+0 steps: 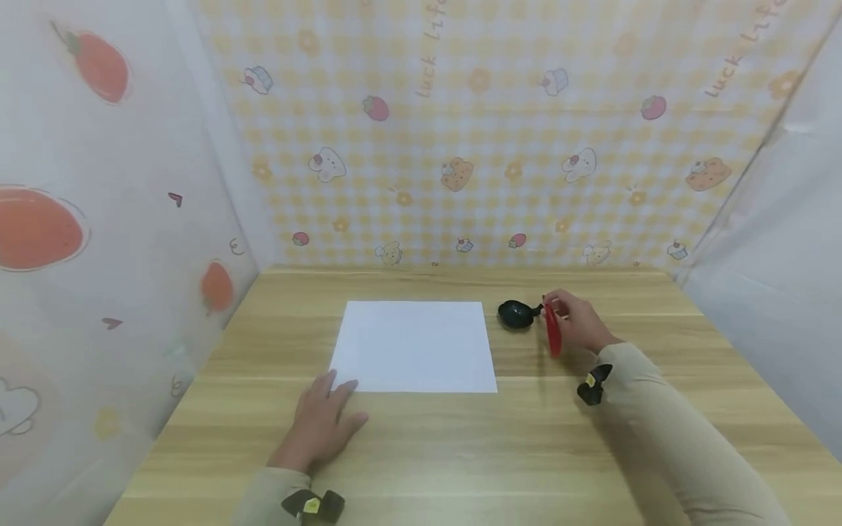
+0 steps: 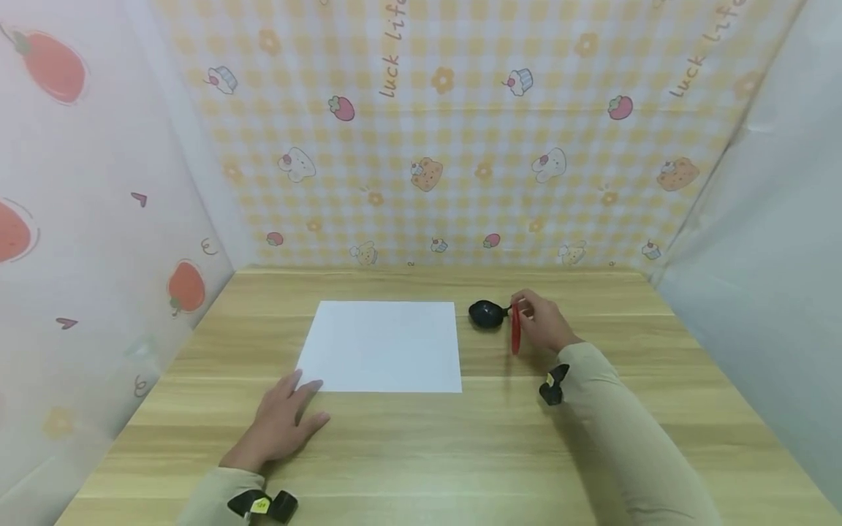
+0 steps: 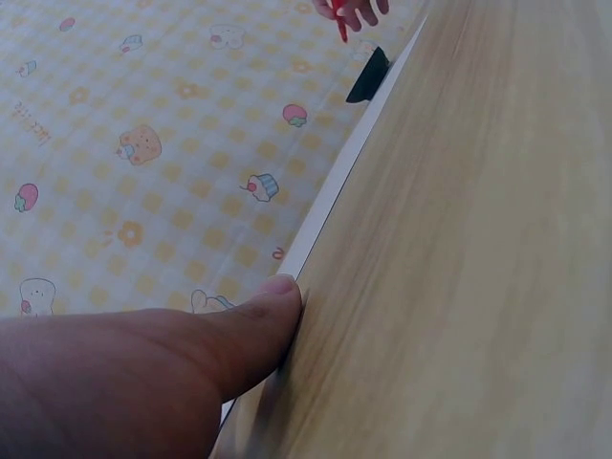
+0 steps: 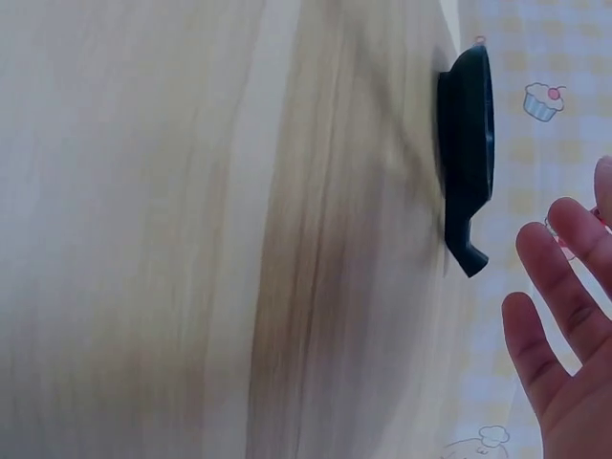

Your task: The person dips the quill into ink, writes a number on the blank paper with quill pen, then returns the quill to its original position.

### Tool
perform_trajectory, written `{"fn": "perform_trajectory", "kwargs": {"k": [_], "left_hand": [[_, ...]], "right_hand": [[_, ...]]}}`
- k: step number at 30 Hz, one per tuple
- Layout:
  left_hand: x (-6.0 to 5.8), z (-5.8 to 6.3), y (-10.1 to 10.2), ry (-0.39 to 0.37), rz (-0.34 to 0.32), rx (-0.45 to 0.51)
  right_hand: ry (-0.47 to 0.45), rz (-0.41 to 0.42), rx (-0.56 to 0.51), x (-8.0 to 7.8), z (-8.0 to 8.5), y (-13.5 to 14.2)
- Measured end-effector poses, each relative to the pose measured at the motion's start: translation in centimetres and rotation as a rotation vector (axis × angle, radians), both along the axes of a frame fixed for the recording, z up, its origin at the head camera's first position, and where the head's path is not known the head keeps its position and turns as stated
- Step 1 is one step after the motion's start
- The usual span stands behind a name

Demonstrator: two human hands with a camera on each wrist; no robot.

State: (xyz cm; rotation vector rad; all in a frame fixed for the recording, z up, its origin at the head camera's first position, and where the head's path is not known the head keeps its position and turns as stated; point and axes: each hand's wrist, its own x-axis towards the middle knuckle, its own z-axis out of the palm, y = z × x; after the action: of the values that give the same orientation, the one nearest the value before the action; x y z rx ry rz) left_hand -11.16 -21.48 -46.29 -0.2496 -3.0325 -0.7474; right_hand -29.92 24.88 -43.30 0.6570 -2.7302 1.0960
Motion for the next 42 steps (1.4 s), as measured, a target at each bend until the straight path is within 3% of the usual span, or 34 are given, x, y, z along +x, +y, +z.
{"fn": "perform_trajectory", "kwargs": {"k": [7,11,13,16,23,30,42], "left_hand": [[0.0,0.1,0.0,-0.010,0.002,-0.002],[-0.1,0.2,0.0,-0.014,0.000,-0.004],[-0.2,0.1,0.0,-0.015,0.000,-0.006],[-0.3,0.0,0.0,-0.020,0.006,-0.011],[-0.2,-0.2,-0.1,-0.022,0.003,-0.008],[-0.4,-0.2,0.1,-0.025,0.006,-0.005],[-0.5,-0.3,0.1,-0.022,0.001,-0.014]], "right_hand": [[0.051,0.091,-0.178,0.3,0.5,-0.5],[-0.022,0.173,-0.396,1.1,1.5,-1.0],[-0.088,0.177,-0.491,1.2,1.7,-1.2],[-0.135,0.138,-0.542,1.0,1.4,-1.3],[-0.232,0.066,-0.525,0.1,0.2,-0.9],[-0.397,-0.048,-0.420,-0.1,0.9,-1.0],[-0.439,-0.084,-0.459,-0.5,1.1,-1.5]]}}
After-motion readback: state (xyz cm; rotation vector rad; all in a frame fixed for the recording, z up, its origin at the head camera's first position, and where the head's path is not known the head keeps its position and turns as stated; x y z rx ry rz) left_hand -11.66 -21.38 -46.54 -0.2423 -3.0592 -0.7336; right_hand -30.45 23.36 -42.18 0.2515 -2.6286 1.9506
